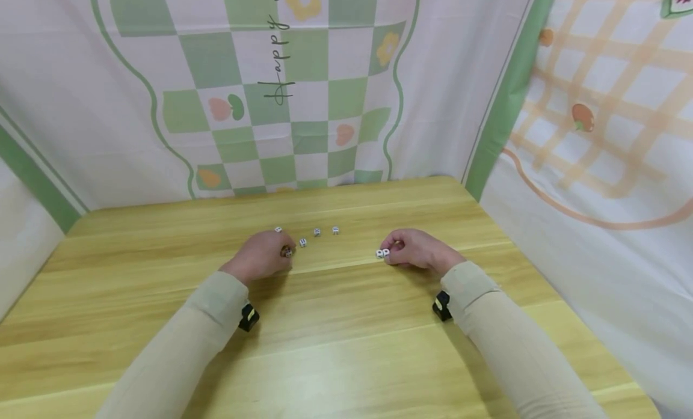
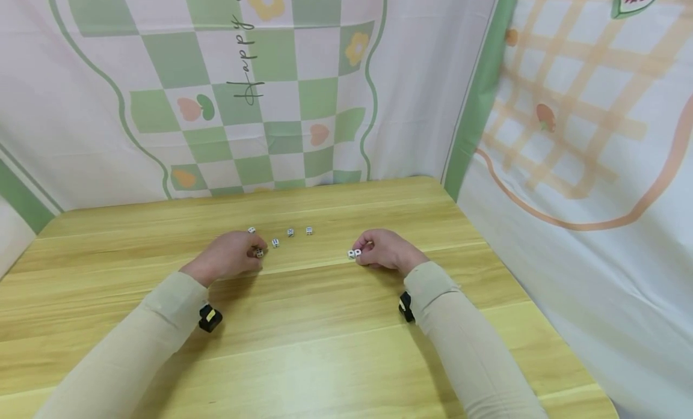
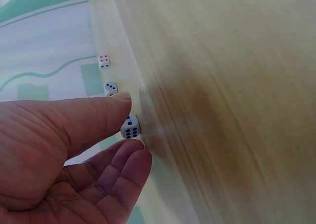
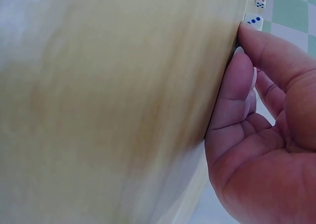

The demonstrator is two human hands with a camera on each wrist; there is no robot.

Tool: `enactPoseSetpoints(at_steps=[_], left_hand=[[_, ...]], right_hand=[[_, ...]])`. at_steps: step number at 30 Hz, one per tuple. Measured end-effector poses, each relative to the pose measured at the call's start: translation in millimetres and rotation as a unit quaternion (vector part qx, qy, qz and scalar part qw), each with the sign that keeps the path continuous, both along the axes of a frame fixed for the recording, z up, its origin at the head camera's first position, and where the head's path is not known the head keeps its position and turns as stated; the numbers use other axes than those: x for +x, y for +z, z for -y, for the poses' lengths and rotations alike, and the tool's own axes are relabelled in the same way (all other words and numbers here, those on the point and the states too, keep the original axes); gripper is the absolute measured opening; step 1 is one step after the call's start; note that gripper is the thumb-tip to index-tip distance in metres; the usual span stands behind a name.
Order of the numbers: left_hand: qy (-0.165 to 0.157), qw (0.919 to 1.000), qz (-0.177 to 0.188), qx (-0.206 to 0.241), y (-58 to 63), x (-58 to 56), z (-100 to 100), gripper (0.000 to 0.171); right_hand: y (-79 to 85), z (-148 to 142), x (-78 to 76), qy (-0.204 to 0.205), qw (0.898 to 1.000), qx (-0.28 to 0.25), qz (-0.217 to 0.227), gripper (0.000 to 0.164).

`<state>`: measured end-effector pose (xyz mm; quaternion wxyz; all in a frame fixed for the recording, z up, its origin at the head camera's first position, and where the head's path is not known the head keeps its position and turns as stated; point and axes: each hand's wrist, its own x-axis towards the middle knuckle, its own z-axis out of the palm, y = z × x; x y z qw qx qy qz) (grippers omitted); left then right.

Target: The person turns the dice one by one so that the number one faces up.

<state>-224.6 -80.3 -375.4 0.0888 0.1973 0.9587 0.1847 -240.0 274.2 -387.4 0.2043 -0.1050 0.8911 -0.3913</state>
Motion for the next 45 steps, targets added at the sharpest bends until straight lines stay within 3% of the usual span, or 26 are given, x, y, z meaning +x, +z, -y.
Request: enactPoseSetpoints(at_steps=[6, 17, 27, 45], left_hand=[[-0.009, 0.9997, -0.022, -0.01, -0.2, 1.7, -1.4, 0.034], [-0.007, 0.9992, -0.036, -0.017, -2.0, 6.0, -2.0, 0.013], [0.0, 0.9998, -0.017, 0.008, -5.8, 10.6, 1.0, 0.01], [-0.012, 0.9978, -0.042, 0.051, -3.8, 23.0, 2.6, 0.009]], right_hand=[[-0.7, -0.8, -0.4, 0.0, 1.0, 0.001, 0.003, 0.023], [-0.3, -0.1, -0.1, 0.0, 1.0, -0.003, 0.005, 0.024], [-0.7, -0.3, 0.1, -0.001, 1.0, -0.005, 0.004, 0.023], [-1.5, -0.5, -0.9, 0.003, 1.0, -0.003, 0.003, 0.022]])
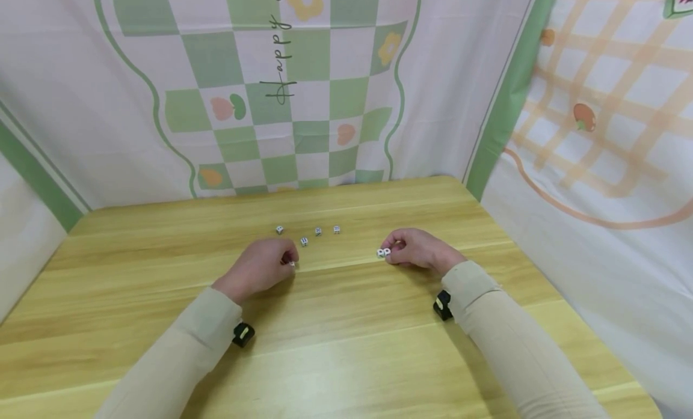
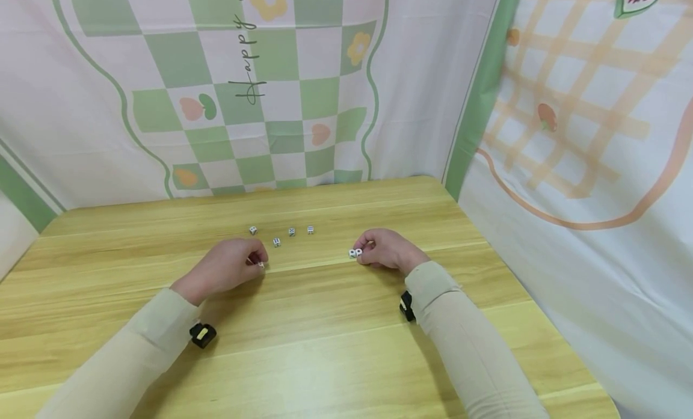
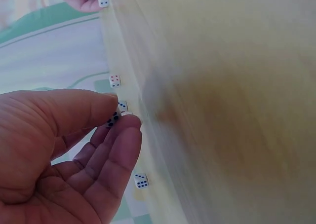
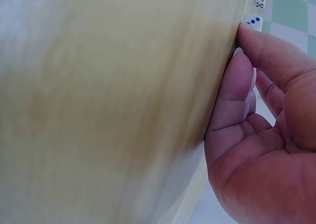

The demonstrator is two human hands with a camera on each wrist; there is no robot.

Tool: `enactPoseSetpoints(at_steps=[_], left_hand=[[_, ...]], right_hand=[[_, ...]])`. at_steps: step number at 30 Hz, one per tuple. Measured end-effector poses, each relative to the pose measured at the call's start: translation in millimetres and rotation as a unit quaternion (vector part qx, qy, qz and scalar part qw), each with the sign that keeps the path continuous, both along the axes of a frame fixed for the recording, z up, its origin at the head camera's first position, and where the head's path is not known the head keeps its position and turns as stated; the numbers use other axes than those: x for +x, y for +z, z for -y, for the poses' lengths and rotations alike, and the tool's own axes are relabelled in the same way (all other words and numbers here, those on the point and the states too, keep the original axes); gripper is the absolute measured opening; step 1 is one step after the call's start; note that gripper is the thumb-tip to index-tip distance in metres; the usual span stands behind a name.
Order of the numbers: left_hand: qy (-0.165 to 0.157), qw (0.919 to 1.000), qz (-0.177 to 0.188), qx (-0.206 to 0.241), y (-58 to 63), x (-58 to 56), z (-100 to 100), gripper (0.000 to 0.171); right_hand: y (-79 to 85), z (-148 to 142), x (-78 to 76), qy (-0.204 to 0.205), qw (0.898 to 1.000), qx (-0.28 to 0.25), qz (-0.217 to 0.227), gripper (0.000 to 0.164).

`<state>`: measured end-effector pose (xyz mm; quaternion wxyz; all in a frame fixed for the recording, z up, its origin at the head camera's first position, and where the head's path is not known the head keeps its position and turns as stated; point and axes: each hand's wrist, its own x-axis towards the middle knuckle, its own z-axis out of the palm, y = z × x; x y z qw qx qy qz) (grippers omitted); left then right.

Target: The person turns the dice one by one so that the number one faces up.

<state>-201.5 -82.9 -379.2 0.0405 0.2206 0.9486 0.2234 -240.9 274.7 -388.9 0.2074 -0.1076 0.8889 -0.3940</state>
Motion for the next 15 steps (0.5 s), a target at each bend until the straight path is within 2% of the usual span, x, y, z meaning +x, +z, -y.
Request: enactPoseSetpoints(at_steps=[9, 15], left_hand=[[-0.014, 0.9994, -0.005, 0.03, 0.2, 6.7, 0.7, 0.007], [-0.006, 0.9992, 0.008, 0.038, -2.9, 8.4, 2.9, 0.007]], right_hand=[[1.7, 1.0, 1.7, 0.001, 1.0, 0.001, 0.0, 0.024], [1.6, 1.3, 1.8, -0.002, 1.0, 0.0, 0.001, 0.024]])
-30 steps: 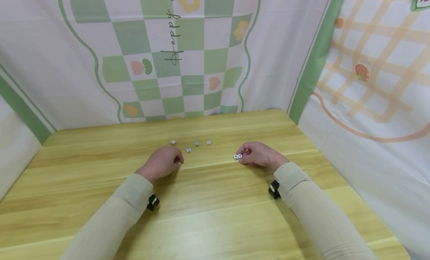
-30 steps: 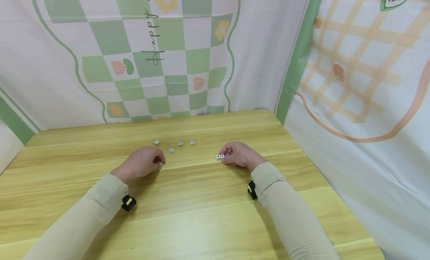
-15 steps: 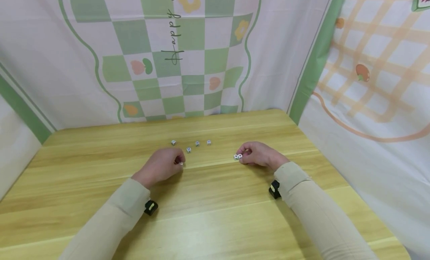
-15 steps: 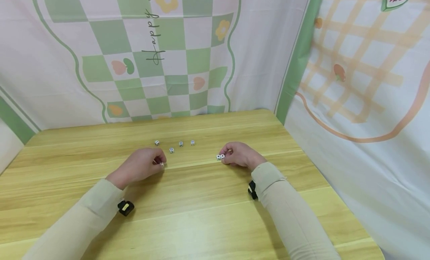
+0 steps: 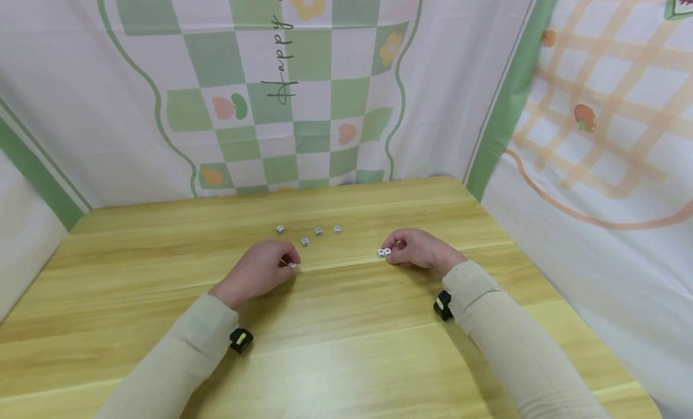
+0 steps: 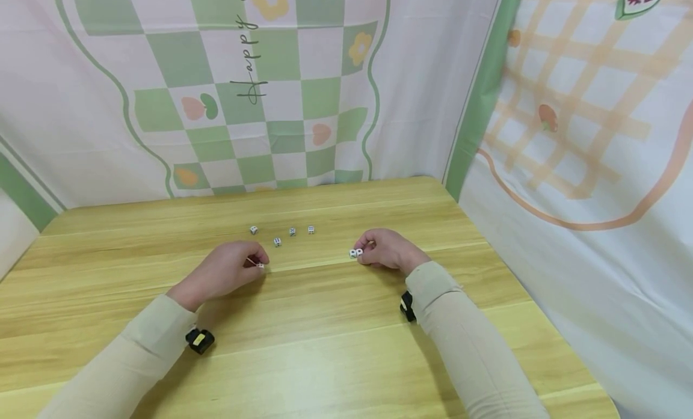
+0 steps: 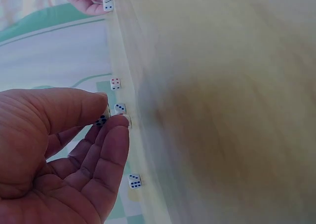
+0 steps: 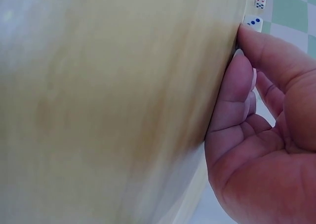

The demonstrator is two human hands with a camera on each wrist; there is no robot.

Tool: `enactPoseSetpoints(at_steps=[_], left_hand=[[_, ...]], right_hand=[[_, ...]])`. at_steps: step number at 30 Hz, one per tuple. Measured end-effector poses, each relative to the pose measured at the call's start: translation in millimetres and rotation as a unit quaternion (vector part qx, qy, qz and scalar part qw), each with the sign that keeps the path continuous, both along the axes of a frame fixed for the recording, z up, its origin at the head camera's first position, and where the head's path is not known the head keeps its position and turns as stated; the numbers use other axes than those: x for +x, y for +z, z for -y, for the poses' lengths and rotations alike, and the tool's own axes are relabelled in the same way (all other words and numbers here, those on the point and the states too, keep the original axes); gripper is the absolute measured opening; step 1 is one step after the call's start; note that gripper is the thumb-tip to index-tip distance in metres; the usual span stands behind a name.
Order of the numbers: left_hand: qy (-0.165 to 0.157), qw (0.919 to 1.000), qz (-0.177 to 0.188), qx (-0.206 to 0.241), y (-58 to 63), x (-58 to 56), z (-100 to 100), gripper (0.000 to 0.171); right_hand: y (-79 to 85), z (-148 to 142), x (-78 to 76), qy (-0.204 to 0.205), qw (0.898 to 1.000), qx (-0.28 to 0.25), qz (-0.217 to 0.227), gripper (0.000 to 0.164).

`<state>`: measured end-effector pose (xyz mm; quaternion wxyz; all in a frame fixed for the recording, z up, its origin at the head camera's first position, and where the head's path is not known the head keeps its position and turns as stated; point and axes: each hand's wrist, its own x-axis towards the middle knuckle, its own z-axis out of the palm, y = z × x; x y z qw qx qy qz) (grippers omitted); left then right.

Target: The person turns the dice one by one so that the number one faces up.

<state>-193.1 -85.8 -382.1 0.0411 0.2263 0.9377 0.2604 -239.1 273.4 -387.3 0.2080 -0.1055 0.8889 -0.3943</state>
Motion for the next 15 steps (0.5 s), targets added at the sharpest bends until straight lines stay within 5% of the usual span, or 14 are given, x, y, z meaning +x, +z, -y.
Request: enactPoseSetpoints(at_steps=[15], left_hand=[[-0.01, 0.9998, -0.011, 0.01, -6.0, 2.3, 5.6, 0.01]], right_hand=[[-0.7, -0.1, -0.3, -0.001, 1.0, 0.001, -0.002, 0.025]])
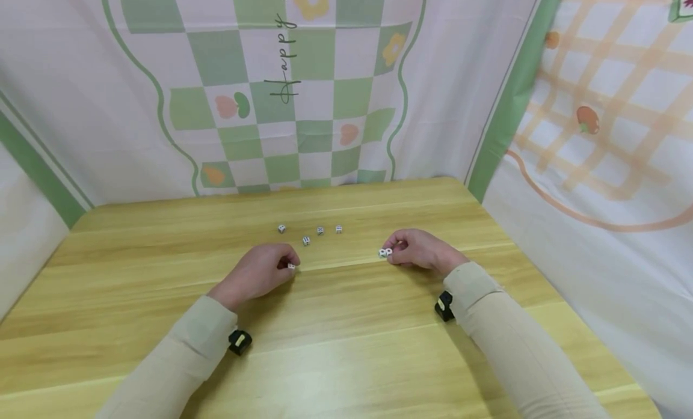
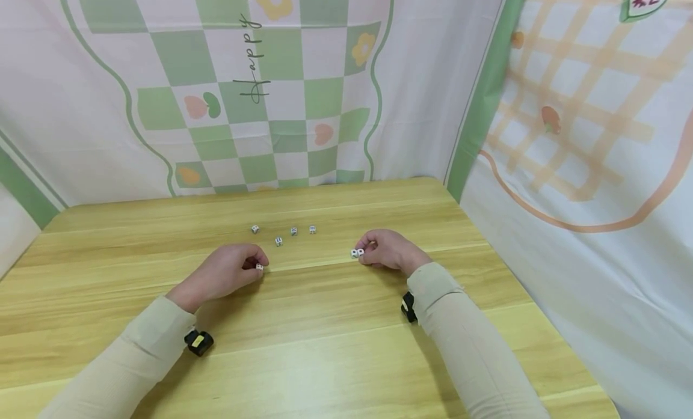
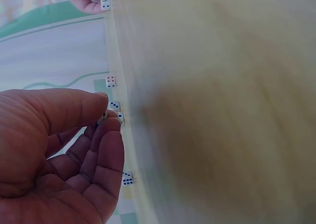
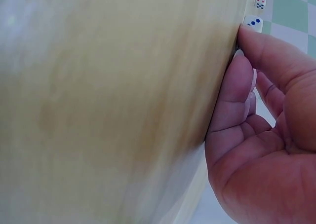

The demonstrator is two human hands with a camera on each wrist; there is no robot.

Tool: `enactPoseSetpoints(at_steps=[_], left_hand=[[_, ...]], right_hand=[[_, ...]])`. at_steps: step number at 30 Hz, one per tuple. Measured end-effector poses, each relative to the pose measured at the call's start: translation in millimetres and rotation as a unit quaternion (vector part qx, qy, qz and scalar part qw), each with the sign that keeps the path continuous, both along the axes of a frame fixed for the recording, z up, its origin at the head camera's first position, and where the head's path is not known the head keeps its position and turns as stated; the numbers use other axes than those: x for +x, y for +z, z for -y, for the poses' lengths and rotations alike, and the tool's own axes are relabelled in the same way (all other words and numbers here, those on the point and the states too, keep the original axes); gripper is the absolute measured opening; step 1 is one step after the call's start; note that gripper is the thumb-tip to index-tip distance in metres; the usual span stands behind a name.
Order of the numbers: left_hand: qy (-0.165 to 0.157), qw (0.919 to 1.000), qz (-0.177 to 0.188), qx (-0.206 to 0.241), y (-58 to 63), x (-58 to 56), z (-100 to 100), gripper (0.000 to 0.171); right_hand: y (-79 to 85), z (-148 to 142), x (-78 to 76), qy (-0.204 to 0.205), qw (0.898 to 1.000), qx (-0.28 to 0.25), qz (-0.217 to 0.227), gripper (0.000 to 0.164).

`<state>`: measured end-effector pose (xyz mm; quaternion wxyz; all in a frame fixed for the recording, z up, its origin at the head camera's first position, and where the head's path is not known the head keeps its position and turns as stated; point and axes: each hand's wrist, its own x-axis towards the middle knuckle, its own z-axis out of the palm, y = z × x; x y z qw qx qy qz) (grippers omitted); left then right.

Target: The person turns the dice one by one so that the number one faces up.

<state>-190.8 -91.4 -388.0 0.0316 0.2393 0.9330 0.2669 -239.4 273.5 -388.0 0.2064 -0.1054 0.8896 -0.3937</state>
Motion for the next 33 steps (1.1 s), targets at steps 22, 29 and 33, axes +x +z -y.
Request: enactPoseSetpoints(at_steps=[22, 29, 33], left_hand=[[0.012, 0.9996, 0.021, 0.016, -3.5, 1.2, 3.4, 0.013], [0.016, 0.999, 0.027, 0.03, -3.1, 1.6, 3.6, 0.012], [0.017, 0.999, 0.024, 0.033, -3.4, 1.4, 3.9, 0.011]], right_hand=[[0.4, 0.4, 0.5, 0.005, 1.0, 0.003, -0.009, 0.026], [1.0, -0.1, 1.0, 0.008, 1.0, 0.003, -0.012, 0.027], [1.3, -0.1, 1.5, 0.007, 1.0, 0.0, -0.01, 0.027]])
